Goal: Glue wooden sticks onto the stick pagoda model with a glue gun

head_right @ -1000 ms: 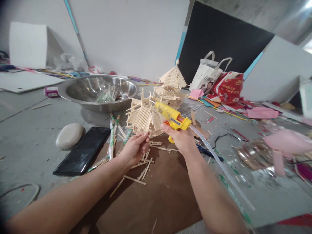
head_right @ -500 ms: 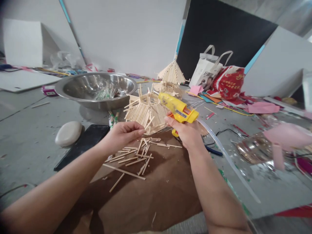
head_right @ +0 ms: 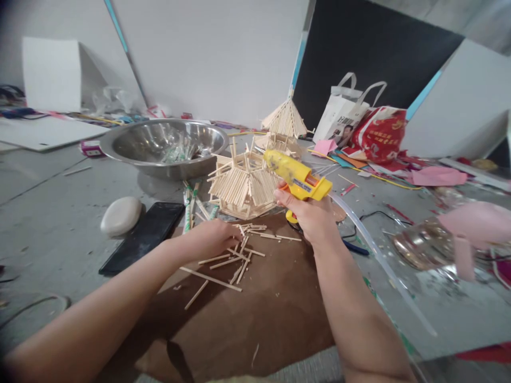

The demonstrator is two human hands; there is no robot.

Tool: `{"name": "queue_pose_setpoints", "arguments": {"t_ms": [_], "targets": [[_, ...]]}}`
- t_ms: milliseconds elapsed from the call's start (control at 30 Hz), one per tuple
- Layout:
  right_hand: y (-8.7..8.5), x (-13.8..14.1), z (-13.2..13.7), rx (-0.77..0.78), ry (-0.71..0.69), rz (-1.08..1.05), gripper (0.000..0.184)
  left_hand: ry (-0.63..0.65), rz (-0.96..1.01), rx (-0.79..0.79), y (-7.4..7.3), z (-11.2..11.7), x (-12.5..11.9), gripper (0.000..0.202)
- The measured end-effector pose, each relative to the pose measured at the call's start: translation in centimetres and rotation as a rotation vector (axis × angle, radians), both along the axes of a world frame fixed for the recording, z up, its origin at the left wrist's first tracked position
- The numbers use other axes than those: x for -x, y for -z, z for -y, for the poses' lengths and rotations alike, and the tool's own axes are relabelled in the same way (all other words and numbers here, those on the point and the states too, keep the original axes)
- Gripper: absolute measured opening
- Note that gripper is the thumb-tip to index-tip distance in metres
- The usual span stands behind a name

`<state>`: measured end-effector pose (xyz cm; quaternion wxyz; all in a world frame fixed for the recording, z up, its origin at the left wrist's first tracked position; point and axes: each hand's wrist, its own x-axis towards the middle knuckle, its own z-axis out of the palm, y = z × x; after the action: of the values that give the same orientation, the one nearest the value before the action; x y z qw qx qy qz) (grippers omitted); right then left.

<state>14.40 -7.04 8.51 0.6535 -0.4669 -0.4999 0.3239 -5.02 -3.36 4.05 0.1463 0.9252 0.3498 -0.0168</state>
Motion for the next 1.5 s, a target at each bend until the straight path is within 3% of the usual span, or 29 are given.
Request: {"name": "queue_pose_setpoints", "arguments": {"t_ms": [100,367,900,1067,1367,1500], "targets": [[0.1,0.0,-0.1,-0.003,0.012,0.018,0.016,-0.093,-0.013,-0.089,0.1,-1.0,0.7,0.025],[0.4,0.3,-0.2,0.026,0.011,0.010,0.016,-0.105,-0.019,-0.169,2.7,-1.2,0.0,0.030],[0.6,0.4,-0.2,0.036,-0.019,-0.014,0.015,-0.322,-0.013,-0.154,3.2,-1.6,-1.3,0.029],[0.7,0.5,-0.2,0.046,-0.020,-0.033,0.016,-0.301,-0.054,-0.165,3.2,-1.7,-1.5,0.027],[0.7,0.5,-0.3,0.042,-0.021,-0.007,0.015,-0.177,-0.176,-0.238,1.6,-0.3,-2.1,0.029],[0.6,0.5,-0.2,0.038,-0.021,-0.003,0.016,-0.199,-0.123,-0.242,1.8,-0.5,-1.6,0.028]]}}
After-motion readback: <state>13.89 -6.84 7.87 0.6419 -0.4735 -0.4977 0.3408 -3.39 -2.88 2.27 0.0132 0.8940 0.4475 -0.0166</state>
